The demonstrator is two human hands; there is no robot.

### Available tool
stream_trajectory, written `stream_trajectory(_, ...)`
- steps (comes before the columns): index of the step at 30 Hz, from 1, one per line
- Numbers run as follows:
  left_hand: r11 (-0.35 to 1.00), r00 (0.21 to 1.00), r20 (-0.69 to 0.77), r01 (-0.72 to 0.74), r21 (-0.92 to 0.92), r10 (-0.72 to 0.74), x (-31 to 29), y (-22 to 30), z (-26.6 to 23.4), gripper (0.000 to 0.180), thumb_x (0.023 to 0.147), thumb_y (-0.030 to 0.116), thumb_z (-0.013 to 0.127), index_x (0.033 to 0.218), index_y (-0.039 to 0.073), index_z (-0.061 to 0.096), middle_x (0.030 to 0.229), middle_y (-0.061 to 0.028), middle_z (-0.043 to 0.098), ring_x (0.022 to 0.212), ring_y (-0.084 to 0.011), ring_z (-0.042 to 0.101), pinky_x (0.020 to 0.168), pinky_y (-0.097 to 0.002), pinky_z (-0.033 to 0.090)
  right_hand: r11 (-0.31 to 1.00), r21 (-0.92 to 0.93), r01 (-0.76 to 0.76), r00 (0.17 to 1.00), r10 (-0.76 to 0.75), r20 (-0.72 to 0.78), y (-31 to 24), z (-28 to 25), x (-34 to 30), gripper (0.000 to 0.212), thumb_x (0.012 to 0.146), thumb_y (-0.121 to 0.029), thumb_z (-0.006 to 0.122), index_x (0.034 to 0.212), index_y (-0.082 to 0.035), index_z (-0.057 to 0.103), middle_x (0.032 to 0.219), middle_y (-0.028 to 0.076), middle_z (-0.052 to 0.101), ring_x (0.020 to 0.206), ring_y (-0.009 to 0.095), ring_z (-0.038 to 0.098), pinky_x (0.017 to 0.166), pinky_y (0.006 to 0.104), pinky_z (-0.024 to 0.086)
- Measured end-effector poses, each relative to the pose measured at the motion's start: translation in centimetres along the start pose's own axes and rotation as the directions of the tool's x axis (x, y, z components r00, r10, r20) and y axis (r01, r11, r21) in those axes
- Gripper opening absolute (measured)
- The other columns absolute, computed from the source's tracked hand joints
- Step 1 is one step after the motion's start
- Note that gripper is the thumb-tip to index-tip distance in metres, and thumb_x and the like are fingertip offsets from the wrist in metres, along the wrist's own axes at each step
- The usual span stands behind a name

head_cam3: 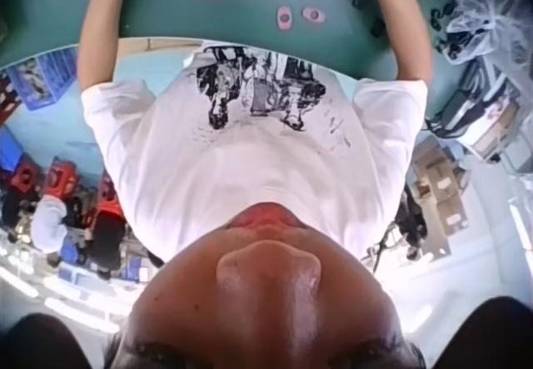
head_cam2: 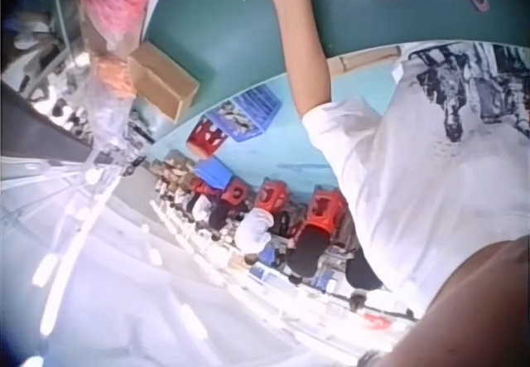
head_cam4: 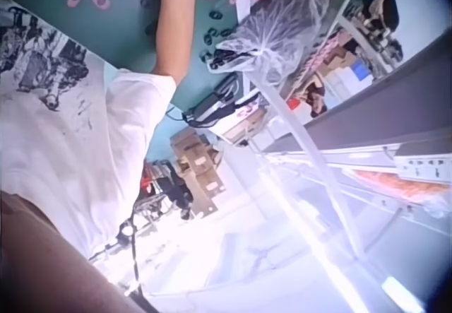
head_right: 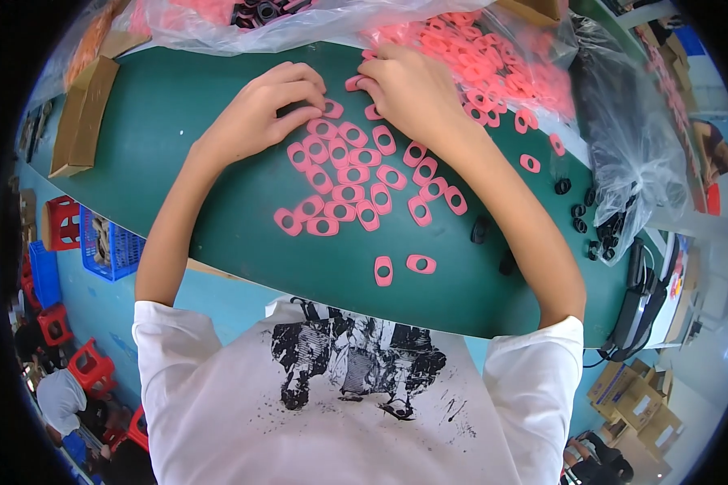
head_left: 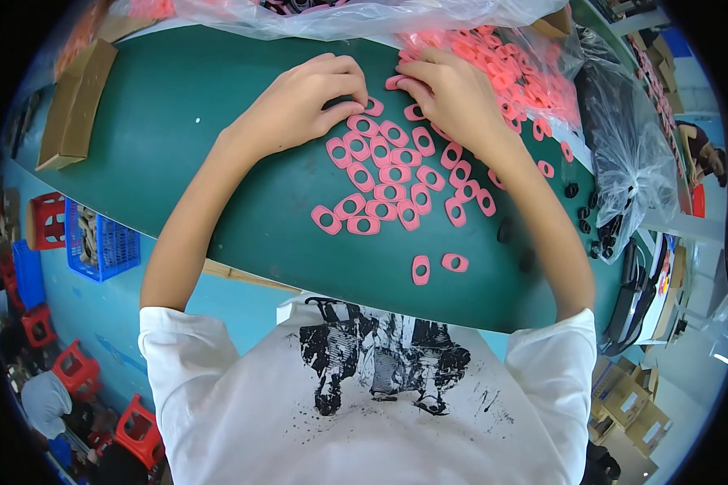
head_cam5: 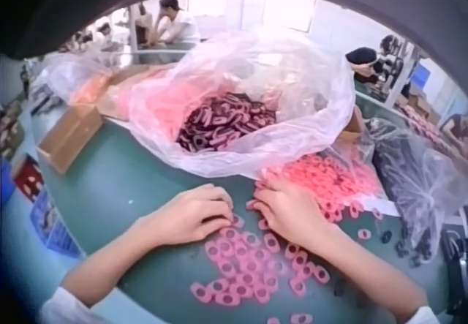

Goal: The person assembles small black plastic components by hand, fitting them into pink oval rings on an assembly line.

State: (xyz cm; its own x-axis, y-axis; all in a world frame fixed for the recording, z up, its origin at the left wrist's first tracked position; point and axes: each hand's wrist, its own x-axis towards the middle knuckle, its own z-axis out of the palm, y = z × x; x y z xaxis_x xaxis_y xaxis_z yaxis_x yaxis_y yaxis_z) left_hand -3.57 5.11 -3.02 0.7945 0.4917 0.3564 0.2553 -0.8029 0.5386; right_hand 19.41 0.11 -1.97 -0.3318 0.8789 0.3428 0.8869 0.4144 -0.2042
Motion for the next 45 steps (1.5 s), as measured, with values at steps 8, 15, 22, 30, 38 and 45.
stream_trajectory(8,1.0,0.999,-0.039,-0.002,0.019,0.002,-0.3,0.0,0.5,0.01,0.082,0.006,0.068,0.091,0.003,0.064,0.094,-0.0054,0.061,0.095,-0.0258,0.059,0.082,-0.0384,0.049,0.989,0.114,0.096,0.993,-0.087,-0.083,1.2,0.1,-0.1,0.013,0.084,-0.01,0.07,0.097,-0.006,0.072,0.091,0.006,0.065,0.077,0.024,0.065,0.068,0.0341,0.052)
stream_trajectory(15,0.999,0.997,-0.075,0.014,0.03,-0.011,-0.5,0.3,0.7,0.012,0.083,0.007,0.067,0.094,0.005,0.063,0.092,-0.0067,0.059,0.094,-0.0256,0.058,0.081,-0.0377,0.049,0.985,0.153,0.086,0.995,-0.092,0.033,0.5,-2.7,-1.1,0.014,0.083,-0.009,0.07,0.096,-0.006,0.071,0.089,0.006,0.063,0.076,0.024,0.064,0.068,0.0346,0.051)
stream_trajectory(22,0.999,0.987,-0.158,-0.009,0.053,0.017,-1.3,1.2,0.8,0.02,0.087,0.011,0.064,0.107,0.005,0.063,0.109,-0.01,0.059,0.105,-0.0293,0.056,0.091,-0.0396,0.046,0.978,0.201,0.06,0.961,-0.111,0.255,0.2,-3.0,-0.4,0.014,0.078,-0.009,0.074,0.086,-0.003,0.064,0.087,0.008,0.062,0.076,0.026,0.062,0.066,0.0353,0.048)
stream_trajectory(30,0.964,0.999,-0.026,0.045,0.263,-0.039,-4.1,4.5,2.0,0.045,0.092,0.022,0.061,0.134,0.007,0.052,0.145,-0.0168,0.043,0.136,-0.0347,0.038,0.111,-0.0477,0.032,0.974,0.134,0.184,0.982,-0.176,-0.068,0.2,-0.8,-1.7,0.015,0.076,-0.007,0.074,0.082,-0.002,0.062,0.08,0.008,0.061,0.072,0.027,0.06,0.063,0.0379,0.048)
stream_trajectory(38,0.967,0.995,-0.067,-0.057,0.248,0.076,-5.6,10.9,3.0,0.051,0.072,0.029,0.076,0.115,0.004,0.062,0.119,-0.012,0.055,0.113,-0.0346,0.05,0.094,-0.0516,0.039,0.959,0.281,0.03,0.988,0.013,-0.151,0.2,-6.5,-5.8,0.007,0.085,-0.007,0.069,0.088,0.0,0.07,0.085,0.006,0.066,0.069,0.019,0.061,0.061,0.0304,0.048)
stream_trajectory(45,0.983,1.0,-0.005,0.012,0.184,-0.011,-7.4,15.8,6.7,0.054,0.06,0.029,0.082,0.104,0.004,0.065,0.103,-0.0078,0.054,0.097,-0.0296,0.05,0.081,-0.0483,0.039,0.811,0.054,-0.582,0.771,0.53,0.352,-2.7,-14.0,-18.4,0.051,0.07,-0.011,0.083,0.116,-0.006,0.063,0.091,0.006,0.062,0.07,0.016,0.056,0.058,0.0276,0.043)
